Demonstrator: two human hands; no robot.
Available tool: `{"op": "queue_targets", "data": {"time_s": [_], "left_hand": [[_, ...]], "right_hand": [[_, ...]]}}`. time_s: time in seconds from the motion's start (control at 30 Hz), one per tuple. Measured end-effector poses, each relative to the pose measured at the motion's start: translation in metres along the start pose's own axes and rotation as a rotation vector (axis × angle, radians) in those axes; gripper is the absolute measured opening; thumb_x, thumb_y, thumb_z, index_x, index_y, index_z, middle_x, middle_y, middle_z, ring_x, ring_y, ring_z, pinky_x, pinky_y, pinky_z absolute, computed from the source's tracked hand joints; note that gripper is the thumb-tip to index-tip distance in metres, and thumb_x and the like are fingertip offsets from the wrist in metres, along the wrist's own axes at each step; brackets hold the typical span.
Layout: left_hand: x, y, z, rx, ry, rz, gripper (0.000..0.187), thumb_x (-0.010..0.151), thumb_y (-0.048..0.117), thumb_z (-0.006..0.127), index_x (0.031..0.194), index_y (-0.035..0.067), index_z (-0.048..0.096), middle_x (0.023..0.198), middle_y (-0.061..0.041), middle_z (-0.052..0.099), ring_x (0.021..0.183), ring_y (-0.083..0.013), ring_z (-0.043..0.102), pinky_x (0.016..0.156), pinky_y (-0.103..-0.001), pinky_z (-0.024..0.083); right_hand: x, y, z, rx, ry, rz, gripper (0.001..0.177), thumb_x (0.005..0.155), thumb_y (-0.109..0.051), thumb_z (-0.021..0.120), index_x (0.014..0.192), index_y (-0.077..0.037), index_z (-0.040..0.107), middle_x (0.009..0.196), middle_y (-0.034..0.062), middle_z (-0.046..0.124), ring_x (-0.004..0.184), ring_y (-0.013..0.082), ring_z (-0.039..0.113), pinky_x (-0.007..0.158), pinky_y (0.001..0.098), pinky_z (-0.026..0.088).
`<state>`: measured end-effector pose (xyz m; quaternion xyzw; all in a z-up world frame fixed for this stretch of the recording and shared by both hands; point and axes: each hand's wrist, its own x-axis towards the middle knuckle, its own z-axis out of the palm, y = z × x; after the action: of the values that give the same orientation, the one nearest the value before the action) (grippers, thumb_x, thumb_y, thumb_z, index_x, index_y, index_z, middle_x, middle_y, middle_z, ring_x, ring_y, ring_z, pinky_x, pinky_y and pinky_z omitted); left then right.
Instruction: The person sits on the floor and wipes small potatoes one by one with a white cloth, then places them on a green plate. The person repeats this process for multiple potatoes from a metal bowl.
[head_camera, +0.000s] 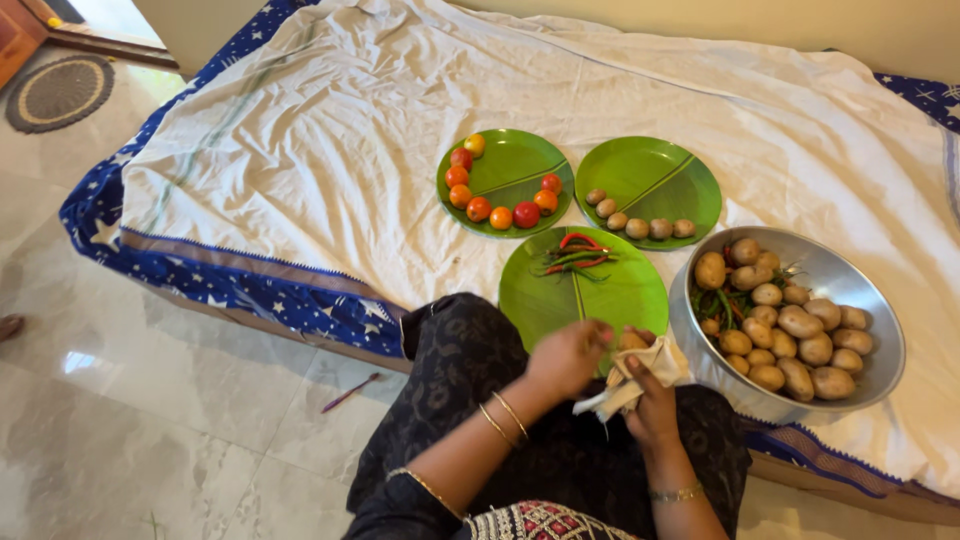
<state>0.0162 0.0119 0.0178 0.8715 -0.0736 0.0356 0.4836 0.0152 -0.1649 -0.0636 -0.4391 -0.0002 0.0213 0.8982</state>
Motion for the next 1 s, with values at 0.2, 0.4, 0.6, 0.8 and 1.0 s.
{"op": "queue_targets", "data": {"time_s": [0.2,0.4,0.6,0.8,1.0], "left_hand": [[-0.008,-0.011,0.008,-0.233,-0.128,0.041,0.048,0.1,0.043,0.063,0.131,0.009,0.051,0.114,-0.02,0.069,0.101,-0.0378,0.068,0.082,-0.045,0.054],[0.005,-0.057,0.029,-0.828,-0.265,-0.059,0.037,0.102,0.025,0.062,0.131,0.005,0.05,0.105,-0.004,0.064,0.084,-0.0083,0.059,0.072,-0.025,0.05],[0.002,-0.107,0.055,-1.115,-0.235,-0.081,0.027,0.109,0.026,0.056,0.125,0.006,0.05,0.1,0.0,0.06,0.079,-0.0041,0.053,0.067,-0.021,0.046],[0.001,-0.114,0.047,-1.125,-0.194,-0.093,0.037,0.113,0.027,0.05,0.14,0.002,0.049,0.111,-0.001,0.061,0.095,-0.0078,0.056,0.083,-0.024,0.047],[-0.014,-0.076,0.014,-0.286,-0.072,0.247,0.052,0.104,0.012,0.052,0.156,0.011,0.047,0.118,-0.013,0.064,0.107,-0.0317,0.066,0.092,-0.041,0.053]], "right_hand": [[0.0,0.003,0.017,-0.036,0.017,-0.083,0.052,0.091,-0.011,0.071,0.139,-0.004,0.05,0.143,0.0132,0.058,0.116,0.0238,0.063,0.101,0.0384,0.052],[0.005,-0.001,0.028,-0.181,0.005,-0.163,0.041,0.094,-0.017,0.072,0.129,-0.001,0.057,0.141,0.0183,0.061,0.119,0.0237,0.063,0.103,0.0379,0.052],[0.012,0.031,0.052,-0.065,0.025,-0.121,0.029,0.1,-0.02,0.069,0.119,0.0,0.062,0.137,0.0225,0.064,0.114,0.0265,0.066,0.101,0.0389,0.053],[0.012,0.038,0.062,-0.262,-0.008,-0.186,0.034,0.101,-0.019,0.066,0.129,0.001,0.061,0.14,0.0181,0.063,0.121,0.0214,0.063,0.107,0.0345,0.05],[0.0,0.045,0.044,-0.422,-0.029,-0.249,0.063,0.093,-0.022,0.075,0.145,-0.004,0.045,0.123,0.0051,0.062,0.111,0.0139,0.061,0.098,0.0299,0.05]]}}
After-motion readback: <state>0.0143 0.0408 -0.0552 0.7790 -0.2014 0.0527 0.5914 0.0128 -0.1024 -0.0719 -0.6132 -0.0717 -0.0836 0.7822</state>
